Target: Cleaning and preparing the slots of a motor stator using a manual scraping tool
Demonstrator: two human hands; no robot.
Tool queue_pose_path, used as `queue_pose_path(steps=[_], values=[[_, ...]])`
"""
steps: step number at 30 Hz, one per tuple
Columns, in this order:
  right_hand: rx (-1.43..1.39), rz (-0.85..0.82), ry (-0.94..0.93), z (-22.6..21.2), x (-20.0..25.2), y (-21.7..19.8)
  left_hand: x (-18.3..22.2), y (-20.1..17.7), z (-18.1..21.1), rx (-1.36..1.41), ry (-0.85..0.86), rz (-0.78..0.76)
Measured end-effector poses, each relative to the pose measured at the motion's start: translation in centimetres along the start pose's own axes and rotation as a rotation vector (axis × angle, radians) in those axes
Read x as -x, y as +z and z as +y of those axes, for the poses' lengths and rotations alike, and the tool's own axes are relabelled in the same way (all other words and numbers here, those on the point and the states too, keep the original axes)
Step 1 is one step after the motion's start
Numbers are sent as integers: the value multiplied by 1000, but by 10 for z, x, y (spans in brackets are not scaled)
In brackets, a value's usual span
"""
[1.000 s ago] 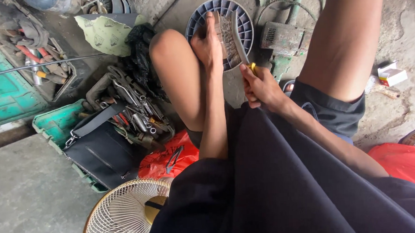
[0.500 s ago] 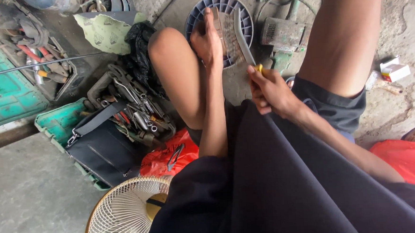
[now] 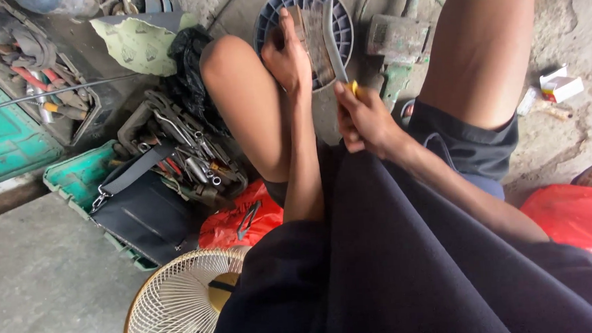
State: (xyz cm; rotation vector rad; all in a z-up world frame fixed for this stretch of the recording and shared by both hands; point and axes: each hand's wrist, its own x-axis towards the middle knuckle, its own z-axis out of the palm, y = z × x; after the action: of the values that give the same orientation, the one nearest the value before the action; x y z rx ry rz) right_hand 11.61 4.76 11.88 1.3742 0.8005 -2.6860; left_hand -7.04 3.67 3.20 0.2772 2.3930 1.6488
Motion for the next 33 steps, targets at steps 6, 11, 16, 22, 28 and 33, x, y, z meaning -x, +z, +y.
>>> queue_pose_path(steps=[6,11,16,22,28,33], values=[[26,-10,-25,-11,18,-1,-3,-2,0,-16,-29,17],[-7,14,-7,-10,-16,6,1,-6,-5,28,-41,5],[-7,-8,-70,-41,-8,-13,-3,-6,11,-34,-36,15],[61,7,-47,-12,27,-5,-3,-7,4,-59,65,-31],[19,-16,-141,-40,-69,5,5,-14,-7,-91,164,53],[63,48,-98,-32,-4,12,-5,-10,0,-7,202,5]])
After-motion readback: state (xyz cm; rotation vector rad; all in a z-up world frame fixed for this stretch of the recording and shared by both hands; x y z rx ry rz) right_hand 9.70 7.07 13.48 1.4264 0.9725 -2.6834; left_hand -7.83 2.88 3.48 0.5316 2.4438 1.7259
